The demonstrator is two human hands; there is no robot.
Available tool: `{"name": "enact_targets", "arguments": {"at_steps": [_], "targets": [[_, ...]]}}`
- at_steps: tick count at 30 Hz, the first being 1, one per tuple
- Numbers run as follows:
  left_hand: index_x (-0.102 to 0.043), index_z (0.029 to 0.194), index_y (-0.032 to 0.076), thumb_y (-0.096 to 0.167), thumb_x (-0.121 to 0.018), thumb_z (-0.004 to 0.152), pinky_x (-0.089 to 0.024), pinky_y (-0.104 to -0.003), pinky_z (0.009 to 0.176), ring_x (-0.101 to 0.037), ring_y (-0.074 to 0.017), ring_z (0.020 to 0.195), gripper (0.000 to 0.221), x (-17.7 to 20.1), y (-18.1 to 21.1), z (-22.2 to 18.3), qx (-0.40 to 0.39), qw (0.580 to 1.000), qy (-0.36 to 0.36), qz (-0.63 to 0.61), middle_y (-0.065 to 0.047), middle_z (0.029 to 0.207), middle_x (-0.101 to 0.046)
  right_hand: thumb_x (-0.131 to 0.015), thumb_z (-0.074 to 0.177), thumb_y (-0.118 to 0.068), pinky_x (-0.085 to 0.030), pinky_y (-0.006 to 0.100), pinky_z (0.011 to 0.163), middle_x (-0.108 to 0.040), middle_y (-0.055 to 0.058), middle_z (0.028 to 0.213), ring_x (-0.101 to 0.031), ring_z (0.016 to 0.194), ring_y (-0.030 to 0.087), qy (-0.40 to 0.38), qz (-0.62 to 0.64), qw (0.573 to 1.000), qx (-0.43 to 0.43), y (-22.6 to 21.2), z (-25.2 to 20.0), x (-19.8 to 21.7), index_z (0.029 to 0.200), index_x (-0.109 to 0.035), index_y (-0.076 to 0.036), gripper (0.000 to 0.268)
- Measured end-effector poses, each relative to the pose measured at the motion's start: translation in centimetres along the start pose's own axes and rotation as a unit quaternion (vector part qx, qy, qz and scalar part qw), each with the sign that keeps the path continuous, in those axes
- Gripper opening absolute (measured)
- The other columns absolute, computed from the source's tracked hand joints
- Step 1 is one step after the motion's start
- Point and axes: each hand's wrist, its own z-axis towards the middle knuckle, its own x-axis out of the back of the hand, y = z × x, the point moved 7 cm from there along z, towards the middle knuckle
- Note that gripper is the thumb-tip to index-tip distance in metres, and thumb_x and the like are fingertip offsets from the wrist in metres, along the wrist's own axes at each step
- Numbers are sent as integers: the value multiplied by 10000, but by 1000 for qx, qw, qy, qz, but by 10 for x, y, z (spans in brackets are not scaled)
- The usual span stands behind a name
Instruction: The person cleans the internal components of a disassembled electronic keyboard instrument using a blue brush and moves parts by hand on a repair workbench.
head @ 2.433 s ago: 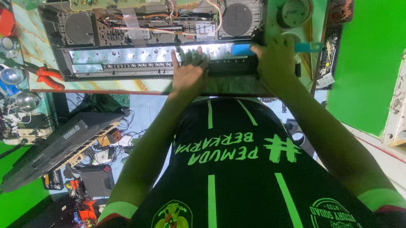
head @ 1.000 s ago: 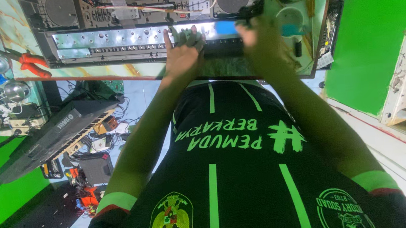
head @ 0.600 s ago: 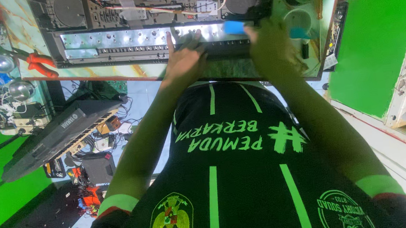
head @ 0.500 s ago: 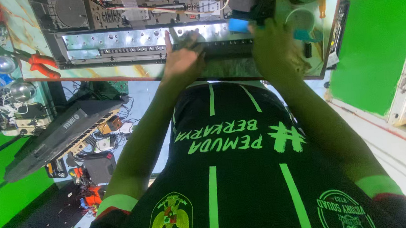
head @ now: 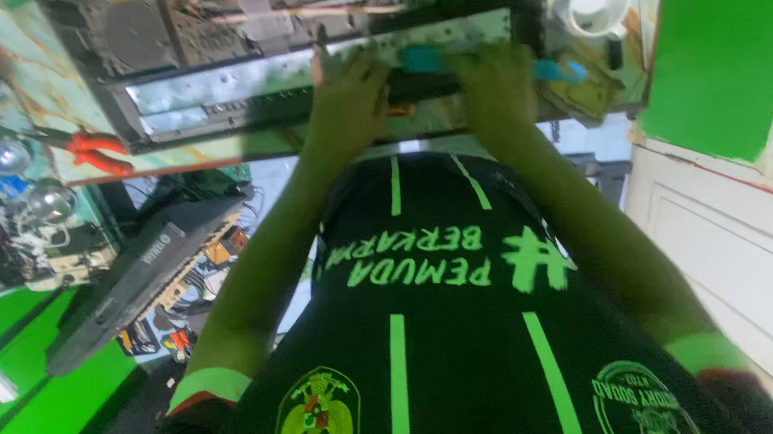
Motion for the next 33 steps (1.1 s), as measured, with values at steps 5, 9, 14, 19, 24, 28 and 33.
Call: {"name": "enact_targets", "arguments": {"at_steps": [5, 9, 14, 19, 24, 28, 33], "targets": [[-656, 1254, 73, 187, -643, 964, -184, -738, 1140, -515, -355, 1367, 312, 9, 8, -8, -60, 995, 62, 48, -182, 1485, -521, -607, 903, -95, -478, 492, 834, -686, 143, 985, -624, 1005, 332, 21, 3, 990, -138, 34, -28, -9, 1379, -723, -261, 518], [-653, 1280, 87, 221, -651, 973, -181, -725, 1159, -469, -382, 1398, 336, 10, 12, -3, -78, 993, 54, 65, -203, 1505, -482, -650, 917, -90, -493, 415, 747, -707, 106, 1051, -644, 931, 289, 89, 35, 994, -43, 38, -52, -29, 1199, -745, -182, 312], [-629, 1356, 104, 238, -643, 1001, -183, -728, 1189, -438, -370, 1427, 379, 2, 2, -2, -60, 997, 9, 50, -191, 1547, -453, -729, 1009, -159, -391, 393, 445, -556, 44, 648, -524, 519, 205, 123, -29, 984, -125, 51, -57, -66, 838, -639, -118, 197], [-528, 1479, 139, 269, -635, 1019, -154, -710, 1179, -236, -452, 1500, 490, -12, 8, 14, -76, 996, -9, 55, -226, 1620, -281, -639, 966, -6, -412, 311, 384, -585, 58, 764, -527, 507, 172, 16, 56, 993, -100, 43, -55, -81, 1345, -614, -44, 382], [-402, 1580, 174, 294, -649, 983, -132, -656, 1248, -150, -428, 1565, 657, -31, 18, 18, -64, 996, -36, 41, -148, 1688, -175, -636, 958, -55, -498, 364, 451, -677, 139, 914, -638, 592, 224, 34, 11, 993, -112, 28, -44, -39, 1497, -554, -55, 544], [-339, 1629, 169, 271, -632, 1014, -141, -653, 1254, -153, -425, 1566, 689, -38, 32, 27, -90, 995, -11, 39, -164, 1707, -152, -622, 970, -164, -566, 350, 526, -668, 218, 1062, -675, 681, 256, -164, 73, 976, -120, 11, -24, -40, 1241, -592, 20, 329], [-324, 1609, 184, 280, -617, 987, -130, -670, 1232, -130, -442, 1568, 694, -45, 33, 28, -43, 997, -37, 54, -173, 1695, -139, -302, 1194, -436, -584, 377, 642, -728, 248, 983, -724, 749, 273, -203, 400, 750, -487, 37, -52, -45, 1276, -587, 45, 565]]}}
